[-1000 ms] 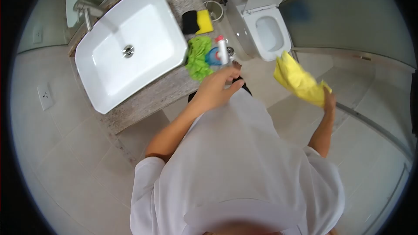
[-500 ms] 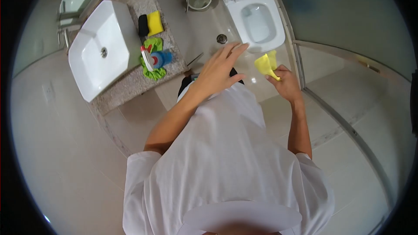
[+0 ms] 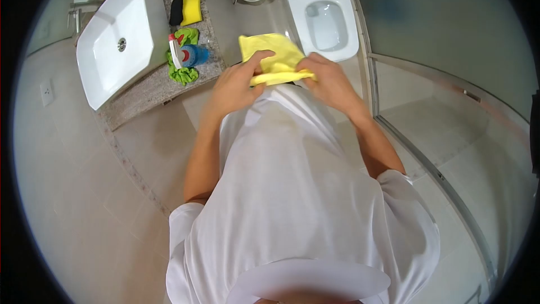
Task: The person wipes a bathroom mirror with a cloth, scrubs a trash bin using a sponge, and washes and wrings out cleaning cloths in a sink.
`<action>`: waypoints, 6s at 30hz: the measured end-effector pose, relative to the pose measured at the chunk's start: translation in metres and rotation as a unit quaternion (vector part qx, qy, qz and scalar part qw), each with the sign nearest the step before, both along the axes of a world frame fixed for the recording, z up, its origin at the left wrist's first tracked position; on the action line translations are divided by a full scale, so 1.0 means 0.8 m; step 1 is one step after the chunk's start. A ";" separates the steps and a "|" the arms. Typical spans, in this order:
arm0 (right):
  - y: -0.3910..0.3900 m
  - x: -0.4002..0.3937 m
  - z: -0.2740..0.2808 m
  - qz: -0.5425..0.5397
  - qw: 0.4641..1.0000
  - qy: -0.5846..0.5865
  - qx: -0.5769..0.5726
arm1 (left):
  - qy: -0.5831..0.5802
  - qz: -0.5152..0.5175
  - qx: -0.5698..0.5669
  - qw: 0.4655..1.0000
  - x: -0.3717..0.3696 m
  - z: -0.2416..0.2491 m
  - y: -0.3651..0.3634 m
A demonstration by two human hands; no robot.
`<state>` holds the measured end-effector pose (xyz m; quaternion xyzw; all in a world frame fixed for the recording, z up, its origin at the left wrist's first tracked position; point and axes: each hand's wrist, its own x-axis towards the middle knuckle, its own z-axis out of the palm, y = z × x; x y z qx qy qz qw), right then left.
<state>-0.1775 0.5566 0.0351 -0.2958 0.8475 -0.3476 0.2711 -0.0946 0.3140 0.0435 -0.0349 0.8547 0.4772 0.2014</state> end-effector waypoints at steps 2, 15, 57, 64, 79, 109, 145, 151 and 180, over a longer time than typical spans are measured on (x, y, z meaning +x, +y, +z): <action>-0.026 0.017 -0.002 0.029 0.999 -0.011 -0.010 | -0.029 -0.028 -0.021 0.999 0.020 -0.005 -0.017; -0.036 0.008 0.063 0.073 0.992 -0.062 -0.081 | 0.052 -0.018 0.147 0.988 0.013 -0.014 0.019; -0.028 0.048 -0.062 0.253 0.907 -0.335 -0.034 | 0.130 0.761 0.296 0.563 0.274 -0.113 0.254; -0.045 0.058 -0.019 0.418 0.896 -0.139 0.054 | 0.067 0.547 -0.022 0.834 0.276 -0.042 0.227; -0.341 0.010 -0.136 0.184 0.922 0.177 -0.290 | 0.164 0.722 -0.027 0.672 0.196 -0.077 0.082; -0.246 -0.157 -0.093 0.418 0.869 0.061 -0.256 | -0.002 0.725 -0.322 0.609 0.093 -0.090 -0.030; 0.021 0.463 -0.374 0.804 0.587 -0.001 -0.090 | -0.075 0.956 -0.280 0.036 0.478 -0.096 0.535; -0.003 0.604 -0.431 0.762 0.639 0.009 -0.102 | -0.038 0.941 -0.334 -0.032 0.564 -0.082 0.494; -0.219 0.997 -0.474 0.851 0.513 0.109 -0.034 | -0.178 0.864 -0.089 -0.463 0.817 -0.170 0.516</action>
